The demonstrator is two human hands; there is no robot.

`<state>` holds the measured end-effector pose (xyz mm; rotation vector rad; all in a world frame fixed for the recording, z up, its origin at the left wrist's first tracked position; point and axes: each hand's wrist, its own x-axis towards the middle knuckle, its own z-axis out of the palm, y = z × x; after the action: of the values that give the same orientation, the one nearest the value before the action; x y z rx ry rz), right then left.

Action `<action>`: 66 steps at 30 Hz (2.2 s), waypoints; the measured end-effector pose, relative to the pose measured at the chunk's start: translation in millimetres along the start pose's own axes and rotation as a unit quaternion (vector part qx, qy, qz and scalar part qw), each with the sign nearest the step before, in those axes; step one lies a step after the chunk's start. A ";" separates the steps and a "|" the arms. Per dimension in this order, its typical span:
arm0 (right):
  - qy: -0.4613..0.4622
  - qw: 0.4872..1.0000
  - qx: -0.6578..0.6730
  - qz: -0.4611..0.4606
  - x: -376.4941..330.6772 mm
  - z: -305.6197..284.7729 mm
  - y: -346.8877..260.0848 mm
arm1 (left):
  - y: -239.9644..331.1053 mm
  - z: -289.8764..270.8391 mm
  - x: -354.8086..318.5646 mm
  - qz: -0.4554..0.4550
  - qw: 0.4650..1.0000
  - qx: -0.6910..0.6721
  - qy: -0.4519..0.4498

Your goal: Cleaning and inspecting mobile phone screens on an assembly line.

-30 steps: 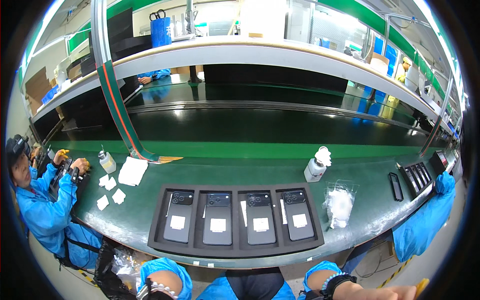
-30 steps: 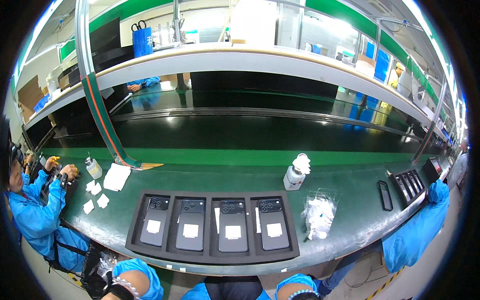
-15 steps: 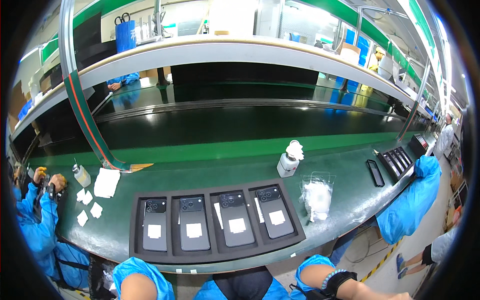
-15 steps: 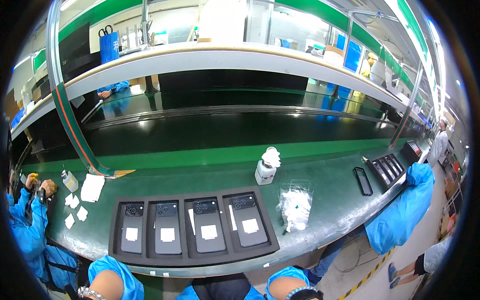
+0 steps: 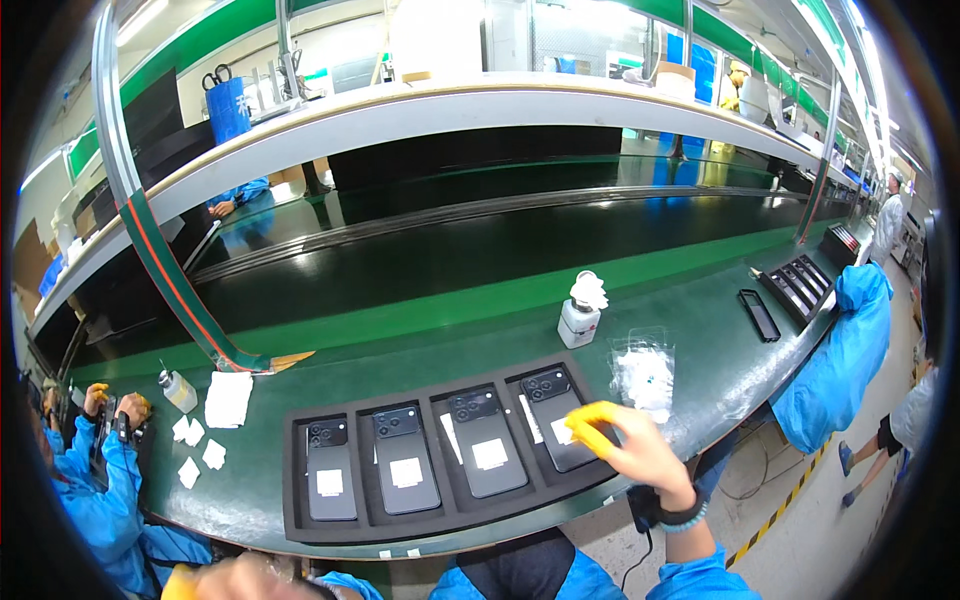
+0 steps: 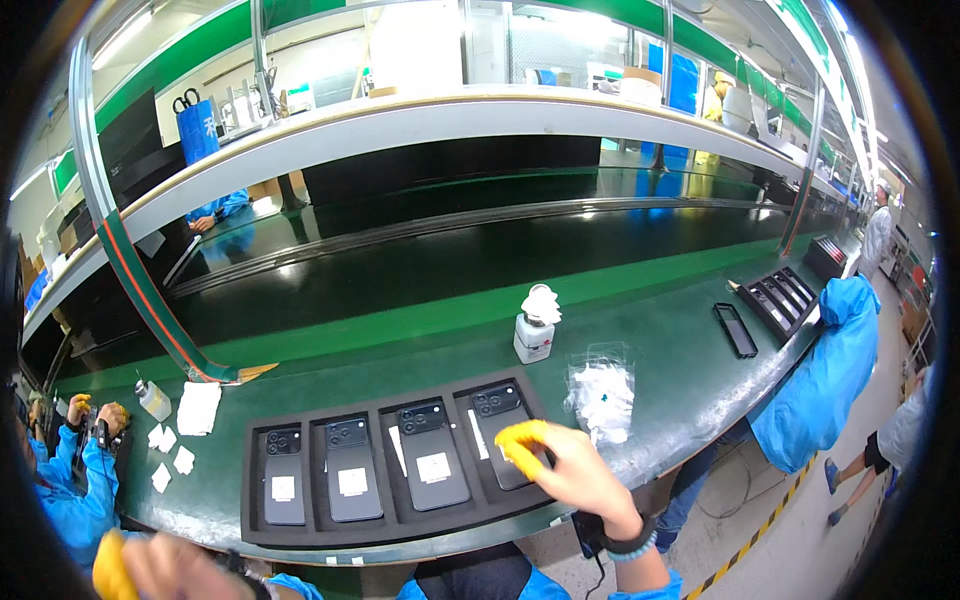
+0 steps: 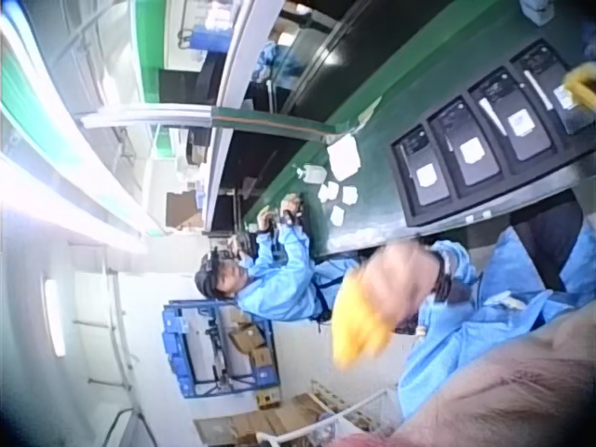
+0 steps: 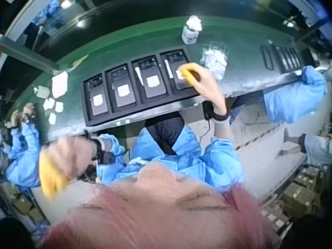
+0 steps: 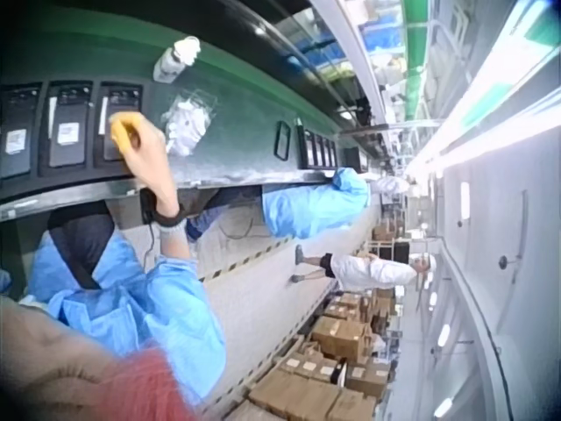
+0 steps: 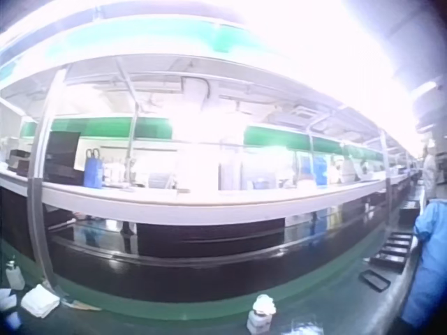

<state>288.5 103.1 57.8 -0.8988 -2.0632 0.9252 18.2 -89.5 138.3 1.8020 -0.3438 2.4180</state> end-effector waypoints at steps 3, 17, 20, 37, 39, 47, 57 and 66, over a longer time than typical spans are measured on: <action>0.071 0.984 -0.152 -0.055 21.9 -1.4 62.6 | -66.0 -18.5 -14.7 -0.456 0.883 0.074 0.080; -0.229 0.919 -0.321 -0.007 87.8 -24.2 81.1 | -178.7 -17.2 -176.9 -0.504 0.675 0.191 -0.504; -0.249 0.925 -0.287 -0.015 106.4 -30.1 89.2 | -175.3 -12.9 -178.2 -0.502 0.685 0.201 -0.488; -0.338 0.841 -0.420 -0.038 154.0 -11.5 80.9 | -177.4 -9.7 -183.4 -0.533 0.646 0.217 -0.501; -0.339 0.832 -0.436 -0.048 159.2 -9.0 82.4 | -176.6 -10.2 -182.3 -0.538 0.639 0.220 -0.504; -0.341 0.864 -0.367 -0.058 161.5 -12.9 99.9 | -179.9 -12.7 -190.4 -0.514 0.664 0.203 -0.505; -0.304 0.913 -0.268 -0.048 150.9 -13.0 113.5 | -179.3 -12.9 -183.3 -0.535 0.650 0.176 -0.510; -0.315 0.922 -0.224 -0.015 141.9 -27.2 93.3 | -177.0 -10.4 -179.5 -0.562 0.646 0.169 -0.487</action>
<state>264.8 272.4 39.4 -0.8599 -2.9197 0.8022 99.5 93.4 -15.3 2.2100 0.9673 0.5626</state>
